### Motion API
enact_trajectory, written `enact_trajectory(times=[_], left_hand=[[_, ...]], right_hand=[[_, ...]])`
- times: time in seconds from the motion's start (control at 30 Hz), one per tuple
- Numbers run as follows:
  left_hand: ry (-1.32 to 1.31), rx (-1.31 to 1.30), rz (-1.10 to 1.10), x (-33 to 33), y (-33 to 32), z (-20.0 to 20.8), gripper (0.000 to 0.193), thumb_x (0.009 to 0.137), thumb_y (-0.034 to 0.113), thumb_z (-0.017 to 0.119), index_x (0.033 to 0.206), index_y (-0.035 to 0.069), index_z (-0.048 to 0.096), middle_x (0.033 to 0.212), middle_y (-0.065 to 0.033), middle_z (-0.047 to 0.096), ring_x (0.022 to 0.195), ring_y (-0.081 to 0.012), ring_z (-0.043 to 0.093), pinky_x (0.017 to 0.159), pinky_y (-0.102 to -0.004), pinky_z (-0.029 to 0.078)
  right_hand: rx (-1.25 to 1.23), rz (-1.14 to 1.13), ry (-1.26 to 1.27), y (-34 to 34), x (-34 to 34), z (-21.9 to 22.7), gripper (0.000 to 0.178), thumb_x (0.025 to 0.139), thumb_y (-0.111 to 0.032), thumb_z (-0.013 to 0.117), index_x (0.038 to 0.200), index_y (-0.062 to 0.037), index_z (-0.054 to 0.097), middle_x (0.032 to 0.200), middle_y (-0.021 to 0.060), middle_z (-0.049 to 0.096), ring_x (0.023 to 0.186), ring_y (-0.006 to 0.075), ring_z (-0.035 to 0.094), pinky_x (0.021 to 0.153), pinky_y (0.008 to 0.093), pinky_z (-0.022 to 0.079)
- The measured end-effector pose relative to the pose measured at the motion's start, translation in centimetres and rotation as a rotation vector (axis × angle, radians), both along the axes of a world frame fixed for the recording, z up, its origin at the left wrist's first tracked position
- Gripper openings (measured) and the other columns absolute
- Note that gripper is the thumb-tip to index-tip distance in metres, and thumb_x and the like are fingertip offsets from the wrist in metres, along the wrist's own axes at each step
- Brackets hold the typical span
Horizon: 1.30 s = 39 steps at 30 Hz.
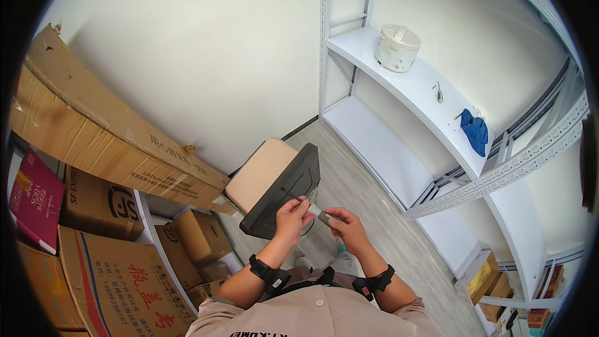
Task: The person uses a screwdriver to tighten screws on the back of a small beige and black electronic device. The person repeatedly inserts and turns the screwdriver to secure the device's casing.
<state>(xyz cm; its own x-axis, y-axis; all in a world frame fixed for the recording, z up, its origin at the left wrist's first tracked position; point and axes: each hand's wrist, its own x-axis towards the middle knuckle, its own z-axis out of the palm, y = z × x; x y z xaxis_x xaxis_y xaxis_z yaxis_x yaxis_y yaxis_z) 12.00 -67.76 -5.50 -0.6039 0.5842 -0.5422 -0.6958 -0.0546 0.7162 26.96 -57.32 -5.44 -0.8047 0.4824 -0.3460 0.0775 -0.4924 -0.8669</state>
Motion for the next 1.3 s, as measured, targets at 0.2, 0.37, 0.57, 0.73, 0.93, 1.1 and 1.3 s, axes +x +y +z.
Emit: enact_trajectory(times=[0.2,0.37,0.57,0.73,0.93,1.1,1.3], left_hand=[[-0.017,0.06,-0.005,-0.1,-0.1,-0.8,0.018,0.096,0.011,0.056,0.113,0.005,0.055,0.104,-0.0059,0.063,0.084,-0.0132,0.063,0.074,-0.0269,0.056],[-0.038,0.091,0.036,0.5,0.0,-0.8,0.015,0.097,0.013,0.054,0.11,0.006,0.055,0.102,-0.005,0.062,0.086,-0.0147,0.064,0.073,-0.0259,0.056],[0.001,-0.076,-0.007,0.6,-0.3,0.1,0.016,0.091,0.022,0.066,0.095,0.007,0.06,0.083,0.0007,0.058,0.074,-0.008,0.058,0.068,-0.0277,0.055],[-0.021,-0.014,0.05,0.4,-0.2,-1.2,0.02,0.089,0.024,0.069,0.09,0.006,0.06,0.074,0.0008,0.056,0.061,-0.0084,0.055,0.061,-0.0253,0.055],[-0.025,0.051,0.05,0.4,-0.1,-1.4,0.017,0.093,0.02,0.063,0.097,0.003,0.06,0.091,-0.0035,0.062,0.07,-0.0094,0.058,0.07,-0.0283,0.056],[-0.041,0.063,0.04,0.6,-0.1,-0.8,0.017,0.095,0.017,0.059,0.107,0.005,0.058,0.098,-0.0046,0.063,0.076,-0.0094,0.058,0.075,-0.0301,0.056],[-0.034,-0.014,-0.033,-0.1,-0.1,-0.8,0.032,0.095,0.012,0.055,0.126,0.009,0.046,0.106,-0.0072,0.064,0.085,-0.0133,0.063,0.074,-0.0298,0.055]], right_hand=[[-0.349,-0.063,-0.041,-0.2,-0.2,2.4,0.033,0.093,-0.018,0.056,0.124,-0.0069,0.053,0.092,0.0044,0.062,0.064,0.014,0.055,0.057,0.0258,0.044],[-0.285,0.012,-0.094,-0.1,-0.1,1.4,0.029,0.094,-0.02,0.056,0.119,-0.0052,0.057,0.091,0.005,0.063,0.062,0.0126,0.054,0.054,0.0259,0.044],[0.003,0.024,-0.061,-0.4,-0.2,0.5,0.03,0.088,-0.012,0.065,0.116,-0.0025,0.06,0.095,0.0028,0.063,0.063,0.009,0.054,0.056,0.0229,0.043],[0.109,0.01,-0.013,-0.6,-0.4,1.0,0.032,0.086,-0.01,0.066,0.117,-0.0025,0.06,0.094,0.0025,0.062,0.065,0.0089,0.054,0.059,0.0229,0.045],[-0.291,-0.062,0.006,-0.6,-0.6,1.8,0.032,0.092,-0.017,0.058,0.121,-0.003,0.057,0.093,0.0056,0.062,0.063,0.013,0.056,0.057,0.0245,0.046],[-0.366,-0.003,-0.025,0.0,-0.3,2.0,0.032,0.093,-0.019,0.056,0.121,-0.0035,0.056,0.091,0.0064,0.062,0.057,0.013,0.054,0.05,0.0243,0.043],[-0.126,0.002,-0.066,-0.3,-0.3,1.5,0.028,0.093,-0.017,0.059,0.117,-0.0016,0.059,0.086,0.0023,0.06,0.056,0.0097,0.052,0.048,0.0231,0.038]])
